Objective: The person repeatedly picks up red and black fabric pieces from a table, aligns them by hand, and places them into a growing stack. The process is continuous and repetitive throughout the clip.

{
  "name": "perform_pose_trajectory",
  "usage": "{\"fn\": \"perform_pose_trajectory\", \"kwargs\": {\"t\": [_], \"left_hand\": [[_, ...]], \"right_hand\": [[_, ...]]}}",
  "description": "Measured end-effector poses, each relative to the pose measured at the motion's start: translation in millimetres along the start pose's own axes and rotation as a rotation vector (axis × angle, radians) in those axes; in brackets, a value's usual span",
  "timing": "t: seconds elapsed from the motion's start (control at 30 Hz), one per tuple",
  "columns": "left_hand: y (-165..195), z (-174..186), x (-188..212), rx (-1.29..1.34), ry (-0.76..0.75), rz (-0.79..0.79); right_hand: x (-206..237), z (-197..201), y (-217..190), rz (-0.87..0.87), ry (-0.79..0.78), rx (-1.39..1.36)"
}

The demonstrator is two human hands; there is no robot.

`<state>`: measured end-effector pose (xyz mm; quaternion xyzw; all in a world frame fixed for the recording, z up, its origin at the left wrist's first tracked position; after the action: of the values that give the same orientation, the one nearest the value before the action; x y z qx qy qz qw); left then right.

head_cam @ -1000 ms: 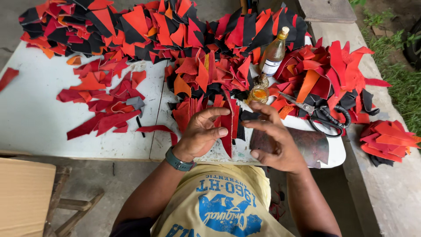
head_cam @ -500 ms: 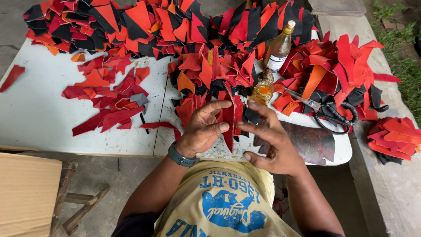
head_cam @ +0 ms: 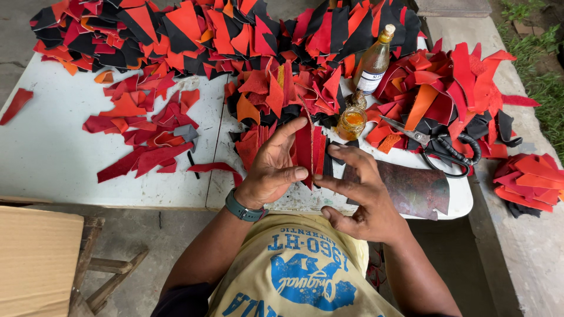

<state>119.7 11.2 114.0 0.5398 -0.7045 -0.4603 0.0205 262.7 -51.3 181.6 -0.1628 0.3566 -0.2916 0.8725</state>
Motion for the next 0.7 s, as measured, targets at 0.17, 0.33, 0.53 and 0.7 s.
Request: {"fn": "perform_pose_trajectory", "kwargs": {"t": [0.17,0.33,0.53,0.7], "left_hand": [[-1.4,-0.6,-2.3,0.079,0.0,-0.013],[-4.9,0.6,-1.4,0.129,-0.002,0.006],[-5.0,0.7,-0.1,0.19,-0.006,0.012],[-17.8,0.6,7.8,0.22,-0.025,0.09]], "right_hand": [[4.1,-3.8,-16.8,0.089,0.032,0.253],[2.4,-0.8,-19.1,0.115,0.082,0.376],[8.6,-6.7,-27.9,0.198,0.048,0.415],[13.1,-3.9,-18.5,0.149,0.067,0.492]]}}
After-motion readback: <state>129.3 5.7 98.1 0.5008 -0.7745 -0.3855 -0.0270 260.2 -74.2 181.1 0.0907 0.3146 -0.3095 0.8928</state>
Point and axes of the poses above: each hand's wrist, its own x-axis away from the middle knuckle, its own z-axis out of the back of the hand, y = z × x, the point moved 9 cm from there along -x, towards the middle knuckle, and after that the axes turned 4 degrees about -y, right-handed, at the moved point
